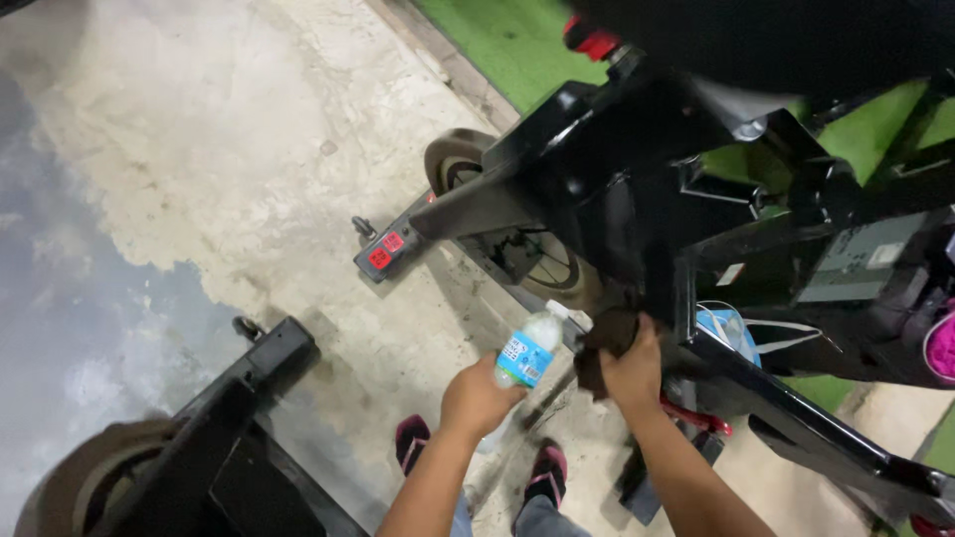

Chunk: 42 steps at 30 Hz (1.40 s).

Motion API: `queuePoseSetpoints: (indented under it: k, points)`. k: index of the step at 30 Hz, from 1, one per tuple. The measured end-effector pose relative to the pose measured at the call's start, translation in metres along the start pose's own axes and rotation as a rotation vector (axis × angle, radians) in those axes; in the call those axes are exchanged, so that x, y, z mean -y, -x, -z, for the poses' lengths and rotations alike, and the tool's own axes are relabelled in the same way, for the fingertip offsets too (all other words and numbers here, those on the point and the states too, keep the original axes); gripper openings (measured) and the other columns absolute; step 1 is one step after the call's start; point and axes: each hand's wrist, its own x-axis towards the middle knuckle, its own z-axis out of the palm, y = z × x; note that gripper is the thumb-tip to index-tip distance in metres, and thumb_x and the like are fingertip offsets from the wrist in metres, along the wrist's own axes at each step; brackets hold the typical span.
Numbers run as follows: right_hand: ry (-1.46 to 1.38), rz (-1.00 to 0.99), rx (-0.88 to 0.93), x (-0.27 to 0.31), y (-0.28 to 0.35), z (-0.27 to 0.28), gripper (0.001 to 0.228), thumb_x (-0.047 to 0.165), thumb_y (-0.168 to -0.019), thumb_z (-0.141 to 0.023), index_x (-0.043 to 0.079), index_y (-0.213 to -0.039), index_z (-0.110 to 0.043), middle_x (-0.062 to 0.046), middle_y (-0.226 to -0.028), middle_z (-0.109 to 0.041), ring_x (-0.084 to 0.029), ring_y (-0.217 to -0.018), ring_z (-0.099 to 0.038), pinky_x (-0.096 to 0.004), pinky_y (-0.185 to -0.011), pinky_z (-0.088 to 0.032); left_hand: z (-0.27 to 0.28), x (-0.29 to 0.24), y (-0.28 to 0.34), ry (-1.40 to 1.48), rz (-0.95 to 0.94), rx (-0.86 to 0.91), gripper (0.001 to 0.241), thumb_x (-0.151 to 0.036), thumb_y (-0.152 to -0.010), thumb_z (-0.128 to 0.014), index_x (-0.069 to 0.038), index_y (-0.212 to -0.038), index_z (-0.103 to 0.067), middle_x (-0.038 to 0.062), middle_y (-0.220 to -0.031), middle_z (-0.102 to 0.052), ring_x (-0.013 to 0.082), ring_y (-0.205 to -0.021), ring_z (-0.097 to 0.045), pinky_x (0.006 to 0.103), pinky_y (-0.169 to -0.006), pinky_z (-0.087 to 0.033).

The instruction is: The person cleans several exercise bikes in a gym, using a cloth to wipe down the handlebars, frames, seats, and flywheels while holding a water bottle.

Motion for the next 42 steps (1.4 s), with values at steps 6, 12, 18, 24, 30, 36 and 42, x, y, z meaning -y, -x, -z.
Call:
queuePoseSetpoints:
  k: [6,12,18,24,30,36,42]
  points:
    - [0.300,0.233,0.159,0.003,-0.036,-0.036,0.060,0.010,-0.081,-0.075,0.018,-0.138,-0.059,-0.017,-0.138,-0.064,-0.038,-0.133,-0.061,-0.042,-0.119,-0.047,-0.038,0.029,0.021,0.369,-0.120,-0.221,0.064,-0.021,-0.066,-0.085,-0.015,-0.125,-0.062,0.017,-0.112,-0.074,0.0367,-0.108,-0.069,0.0420,-0.089,-0.055]
    - [0.600,0.327,0.639,0.087,-0.129,-0.088,0.067,0.008,-0.102,-0.038,0.025,-0.164,-0.017,-0.005,-0.170,-0.006,-0.030,-0.150,-0.022,-0.045,-0.123,-0.020,-0.070,0.069,0.002,0.470,0.015,-0.312,0.067,-0.016,-0.065,-0.087,-0.014,-0.127,-0.059,0.014,-0.112,-0.075,0.0294,-0.107,-0.072,0.0381,-0.090,-0.055]
    - [0.547,0.327,0.478,0.065,-0.114,-0.069,0.070,0.010,-0.102,-0.036,0.016,-0.169,-0.016,-0.020,-0.169,-0.021,-0.036,-0.147,-0.031,-0.046,-0.120,-0.028,-0.078,0.084,-0.020,0.554,0.035,-0.364,0.066,-0.019,-0.068,-0.088,-0.013,-0.126,-0.059,0.011,-0.110,-0.078,0.0240,-0.104,-0.076,0.0360,-0.090,-0.056]
    - [1.129,0.559,0.616,0.037,-0.089,-0.096,0.052,0.027,-0.099,-0.049,0.007,-0.144,-0.034,-0.008,-0.169,-0.024,-0.036,-0.157,-0.019,-0.061,-0.129,-0.011,-0.067,0.087,-0.050,0.490,-0.020,-0.399,0.071,-0.015,-0.067,-0.088,-0.013,-0.130,-0.056,0.011,-0.114,-0.075,0.0247,-0.107,-0.073,0.0358,-0.091,-0.055]
    - [0.677,0.546,0.537,0.077,-0.096,-0.176,0.091,0.029,-0.084,-0.060,-0.003,-0.156,-0.014,-0.027,-0.166,-0.010,-0.049,-0.148,-0.013,-0.054,-0.119,-0.012,-0.072,0.104,-0.069,0.576,0.001,-0.420,0.066,-0.015,-0.067,-0.088,-0.013,-0.126,-0.057,0.010,-0.109,-0.078,0.0235,-0.104,-0.075,0.0353,-0.090,-0.056]
    - [0.649,0.364,0.377,0.080,-0.112,-0.264,0.081,0.017,-0.097,-0.056,-0.007,-0.161,-0.014,-0.027,-0.168,-0.011,-0.044,-0.149,-0.021,-0.060,-0.123,-0.011,-0.062,0.142,-0.079,0.561,-0.010,-0.436,0.066,-0.016,-0.067,-0.087,-0.014,-0.126,-0.058,0.010,-0.109,-0.077,0.0230,-0.102,-0.075,0.0355,-0.090,-0.056]
    - [0.461,0.292,0.726,0.072,-0.152,-0.260,0.086,0.018,-0.088,-0.063,0.009,-0.159,-0.016,-0.015,-0.168,-0.015,-0.037,-0.153,-0.019,-0.045,-0.123,-0.022,-0.054,0.157,-0.089,0.511,-0.061,-0.524,0.063,-0.016,-0.068,-0.087,-0.012,-0.125,-0.060,0.012,-0.110,-0.076,0.0247,-0.104,-0.075,0.0363,-0.089,-0.056]
